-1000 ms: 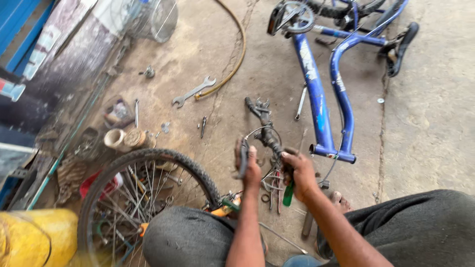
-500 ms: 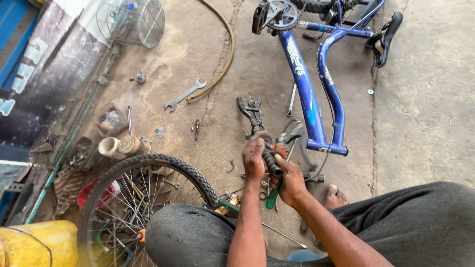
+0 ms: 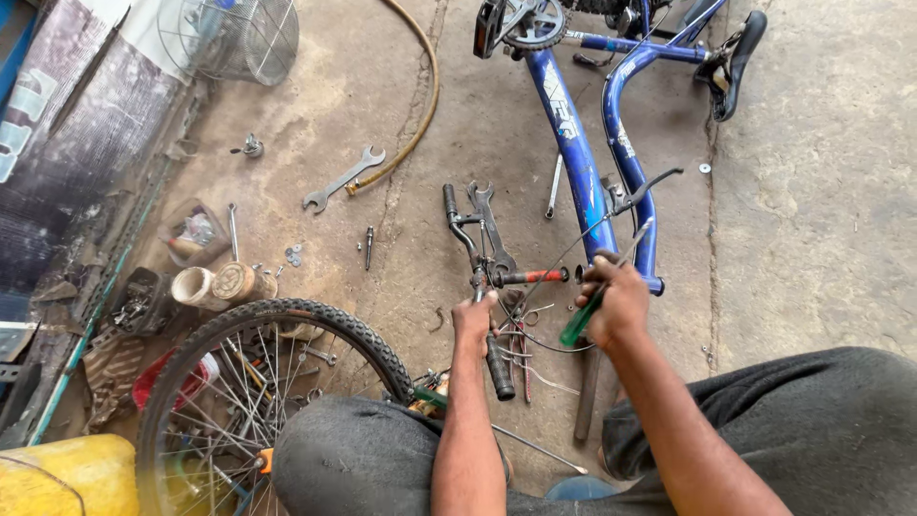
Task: The person is repairing a bicycle. They use a screwdriver to adjust the handlebars and then use a wrench to tighten the front wheel onto the frame.
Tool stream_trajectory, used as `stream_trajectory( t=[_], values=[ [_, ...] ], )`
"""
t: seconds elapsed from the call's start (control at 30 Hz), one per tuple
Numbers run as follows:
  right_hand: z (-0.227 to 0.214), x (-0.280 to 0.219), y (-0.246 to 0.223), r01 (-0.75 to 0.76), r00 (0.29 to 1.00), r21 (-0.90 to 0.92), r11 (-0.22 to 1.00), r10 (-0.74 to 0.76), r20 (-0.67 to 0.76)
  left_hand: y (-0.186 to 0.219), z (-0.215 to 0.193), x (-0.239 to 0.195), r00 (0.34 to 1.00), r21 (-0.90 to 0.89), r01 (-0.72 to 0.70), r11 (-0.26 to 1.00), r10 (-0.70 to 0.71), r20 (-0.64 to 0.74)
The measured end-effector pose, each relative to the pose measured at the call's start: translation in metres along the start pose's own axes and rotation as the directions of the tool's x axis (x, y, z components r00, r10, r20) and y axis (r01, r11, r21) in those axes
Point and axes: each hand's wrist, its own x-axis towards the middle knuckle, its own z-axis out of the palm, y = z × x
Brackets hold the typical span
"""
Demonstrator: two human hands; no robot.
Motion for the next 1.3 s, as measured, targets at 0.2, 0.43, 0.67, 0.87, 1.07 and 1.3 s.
stream_trajectory(
  t=[0.2,0.43,0.67,0.87,1.07,1.3],
  values=[
    [-0.016,0.028,-0.002,0.124,0.991,-0.102,0.987,-0.129,-0.047,0.016,0.001,-0.023,0.986,0.108,-0.122,0.987,0.133,-0.104],
    [-0.038,0.071,0.004,0.314,0.903,-0.401,0.860,-0.401,-0.153,0.078,-0.006,-0.067,0.743,0.339,-0.599,0.725,0.662,-0.103],
    [-0.008,0.038,-0.011,0.588,0.703,-0.727,0.355,-0.669,0.242,0.107,-0.015,-0.108,0.839,-0.005,-0.544,0.839,0.544,-0.035],
    [0.086,0.037,-0.070,0.559,0.787,-0.132,0.819,-0.474,0.395,0.088,-0.008,-0.104,0.581,0.347,-0.799,0.491,0.780,0.234],
    [0.066,0.024,-0.078,0.174,0.801,0.210,0.962,-0.262,0.538,0.076,0.010,-0.095,0.530,0.616,-0.741,0.268,0.797,0.290],
    [0.081,0.011,-0.004,0.222,0.890,0.222,0.949,-0.290,0.351,0.139,-0.017,-0.122,0.699,0.540,-0.648,0.537,0.701,0.143]
  ],
)
